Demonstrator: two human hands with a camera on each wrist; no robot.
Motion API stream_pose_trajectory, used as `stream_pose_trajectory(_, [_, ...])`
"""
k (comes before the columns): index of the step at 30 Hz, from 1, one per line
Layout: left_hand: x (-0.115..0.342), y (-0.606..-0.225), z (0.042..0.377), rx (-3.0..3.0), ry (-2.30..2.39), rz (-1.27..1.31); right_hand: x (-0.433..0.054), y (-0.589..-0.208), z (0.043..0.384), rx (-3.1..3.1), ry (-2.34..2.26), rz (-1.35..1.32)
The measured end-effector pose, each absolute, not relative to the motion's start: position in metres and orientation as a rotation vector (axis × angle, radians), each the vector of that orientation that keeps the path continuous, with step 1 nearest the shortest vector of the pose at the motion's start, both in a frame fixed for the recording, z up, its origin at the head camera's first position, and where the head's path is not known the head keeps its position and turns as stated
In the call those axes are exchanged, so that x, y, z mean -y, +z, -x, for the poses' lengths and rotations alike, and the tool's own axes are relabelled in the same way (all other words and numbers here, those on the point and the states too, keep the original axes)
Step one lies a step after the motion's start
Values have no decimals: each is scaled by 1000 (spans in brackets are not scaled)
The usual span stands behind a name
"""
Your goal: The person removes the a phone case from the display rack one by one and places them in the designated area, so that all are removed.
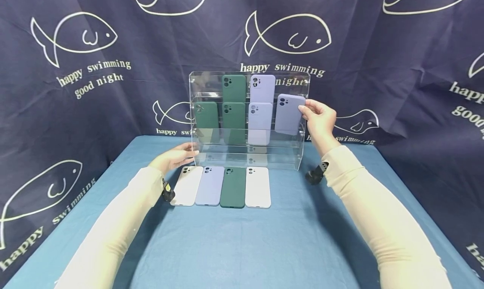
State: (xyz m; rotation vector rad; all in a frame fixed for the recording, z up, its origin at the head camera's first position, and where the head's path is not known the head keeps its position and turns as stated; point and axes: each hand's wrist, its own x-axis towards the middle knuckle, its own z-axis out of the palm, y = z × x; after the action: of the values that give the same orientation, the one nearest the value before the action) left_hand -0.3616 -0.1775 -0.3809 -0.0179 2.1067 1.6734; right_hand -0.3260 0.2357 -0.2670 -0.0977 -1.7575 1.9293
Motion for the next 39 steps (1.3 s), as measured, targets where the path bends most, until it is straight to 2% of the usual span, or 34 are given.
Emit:
stream_pose_trajectory(16, [179,-382,362,-2102,1702,8,-245,-247,303,1608,2207,-31])
stream_pose_trajectory(32, [179,-380,358,-2106,1687,-3,-264,-275,284,1917,2367,-210])
stream_pose_trajectory(39, [179,-381,358,-2108,1678,-2,-272,-300,284,2111,2335,-181])
